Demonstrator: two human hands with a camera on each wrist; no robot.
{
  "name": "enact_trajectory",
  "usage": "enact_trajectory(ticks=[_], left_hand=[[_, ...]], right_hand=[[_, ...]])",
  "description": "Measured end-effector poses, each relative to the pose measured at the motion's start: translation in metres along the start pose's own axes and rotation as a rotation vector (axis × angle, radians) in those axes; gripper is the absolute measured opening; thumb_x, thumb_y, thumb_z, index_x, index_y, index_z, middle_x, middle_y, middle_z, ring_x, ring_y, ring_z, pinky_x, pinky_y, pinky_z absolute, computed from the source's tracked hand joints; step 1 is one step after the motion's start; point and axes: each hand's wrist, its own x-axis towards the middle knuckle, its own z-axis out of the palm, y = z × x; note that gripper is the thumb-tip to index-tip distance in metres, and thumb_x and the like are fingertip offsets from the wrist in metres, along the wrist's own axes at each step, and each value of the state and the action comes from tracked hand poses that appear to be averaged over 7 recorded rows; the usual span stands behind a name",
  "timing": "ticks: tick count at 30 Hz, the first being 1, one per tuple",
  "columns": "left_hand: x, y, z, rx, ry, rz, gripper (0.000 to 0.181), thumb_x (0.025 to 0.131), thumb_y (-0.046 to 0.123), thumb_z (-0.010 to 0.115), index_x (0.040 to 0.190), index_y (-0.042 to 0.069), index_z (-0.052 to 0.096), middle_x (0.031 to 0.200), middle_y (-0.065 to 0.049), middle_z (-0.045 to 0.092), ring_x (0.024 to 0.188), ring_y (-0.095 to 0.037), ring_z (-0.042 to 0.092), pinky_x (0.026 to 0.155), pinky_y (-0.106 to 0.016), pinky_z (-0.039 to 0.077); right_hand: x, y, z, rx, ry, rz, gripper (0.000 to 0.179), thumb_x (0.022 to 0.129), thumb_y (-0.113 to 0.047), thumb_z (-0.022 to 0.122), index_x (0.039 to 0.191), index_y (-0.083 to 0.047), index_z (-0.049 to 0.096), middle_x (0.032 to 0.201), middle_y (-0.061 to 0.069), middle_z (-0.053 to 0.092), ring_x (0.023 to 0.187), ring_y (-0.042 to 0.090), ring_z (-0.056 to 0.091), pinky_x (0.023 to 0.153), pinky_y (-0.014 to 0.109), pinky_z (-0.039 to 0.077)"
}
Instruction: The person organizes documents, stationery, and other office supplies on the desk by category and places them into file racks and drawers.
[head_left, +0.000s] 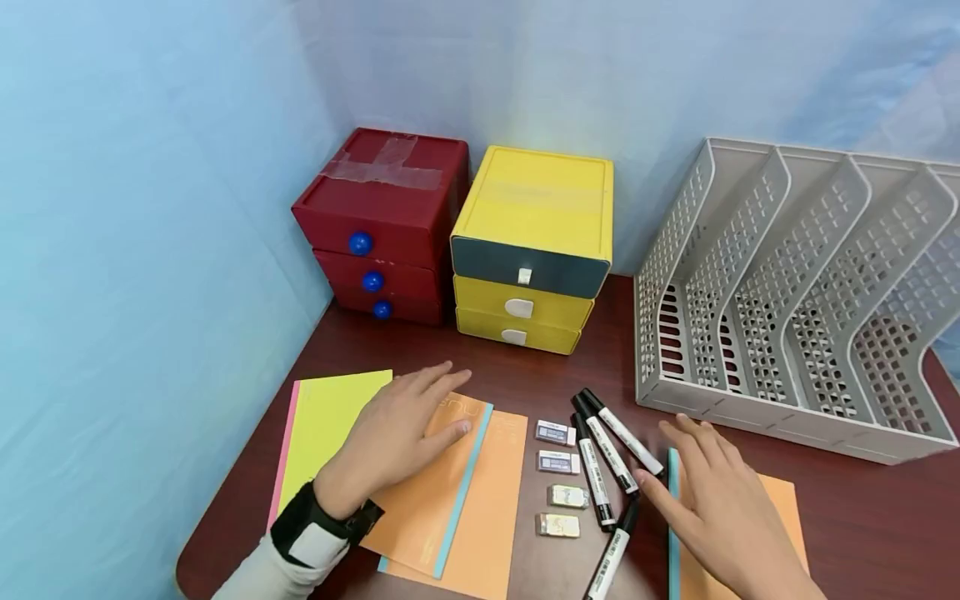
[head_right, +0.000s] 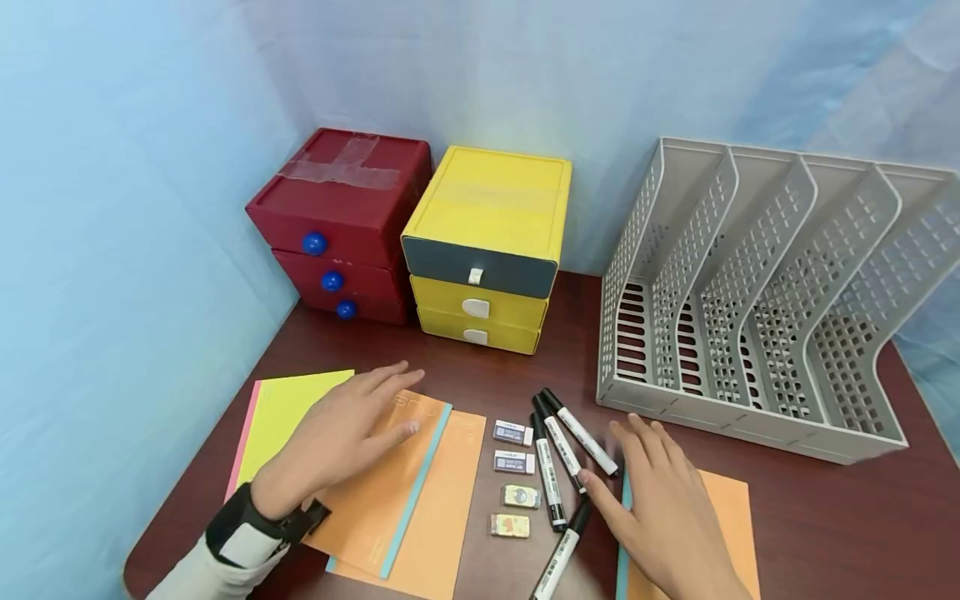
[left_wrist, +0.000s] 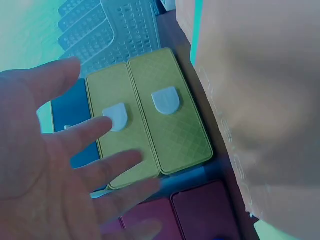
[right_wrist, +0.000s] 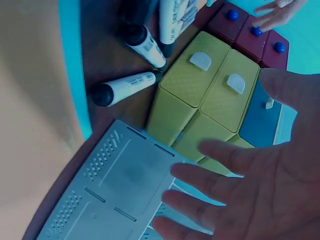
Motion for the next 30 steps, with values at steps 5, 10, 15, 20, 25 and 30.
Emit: enact_trajectory(ticks=[5,10,15,20,25,30], left_hand=[[0.01,-0.005,-0.005,-0.022,0.01,-0.011,0.05,0.09,0.055,0.056,0.128,0.022,0.057,0.126,-0.001,0.06,0.108,-0.019,0.059,0.087,-0.042,0.052],[0.018,-0.014,-0.003,-0.081,-0.007,-0.028,0.041,0.091,0.052,0.057,0.12,0.023,0.061,0.115,0.002,0.066,0.095,-0.012,0.062,0.079,-0.035,0.053],[0.023,-0.022,0.003,-0.205,-0.009,-0.042,0.031,0.092,0.05,0.057,0.112,0.026,0.064,0.106,0.009,0.068,0.09,-0.009,0.063,0.075,-0.031,0.052],[0.027,-0.03,0.005,-0.316,0.049,-0.08,0.014,0.092,0.047,0.059,0.099,0.036,0.064,0.088,0.021,0.064,0.076,0.001,0.059,0.065,-0.026,0.05],[0.027,-0.038,0.002,-0.333,0.083,-0.104,0.011,0.092,0.047,0.06,0.096,0.037,0.063,0.081,0.02,0.063,0.069,-0.001,0.056,0.059,-0.027,0.048],[0.037,-0.074,-0.005,-0.33,0.14,-0.213,0.018,0.092,0.052,0.057,0.092,0.036,0.064,0.068,0.011,0.058,0.055,-0.011,0.052,0.049,-0.029,0.04]], right_hand=[[0.004,-0.003,0.0,-0.01,0.02,-0.002,0.062,0.092,-0.055,0.055,0.13,-0.006,0.05,0.125,0.013,0.054,0.113,0.039,0.048,0.087,0.059,0.04],[0.012,-0.003,0.003,-0.012,-0.039,0.047,0.054,0.09,-0.061,0.054,0.114,-0.013,0.059,0.106,0.005,0.063,0.093,0.028,0.058,0.073,0.051,0.047],[0.026,0.001,0.008,-0.019,-0.101,0.072,0.04,0.087,-0.053,0.062,0.105,-0.017,0.062,0.089,-0.002,0.064,0.071,0.013,0.056,0.057,0.038,0.045],[0.04,0.012,0.018,-0.056,-0.127,0.057,0.033,0.086,-0.036,0.069,0.107,-0.011,0.063,0.091,0.003,0.062,0.068,0.015,0.053,0.056,0.037,0.041],[0.046,0.022,0.027,-0.07,-0.169,0.066,0.025,0.085,-0.03,0.07,0.102,-0.012,0.063,0.08,0.0,0.059,0.061,0.014,0.048,0.052,0.036,0.036],[0.043,0.021,0.029,-0.054,-0.215,0.096,0.027,0.089,-0.043,0.064,0.099,-0.018,0.063,0.073,-0.005,0.054,0.062,0.013,0.047,0.053,0.036,0.033]])
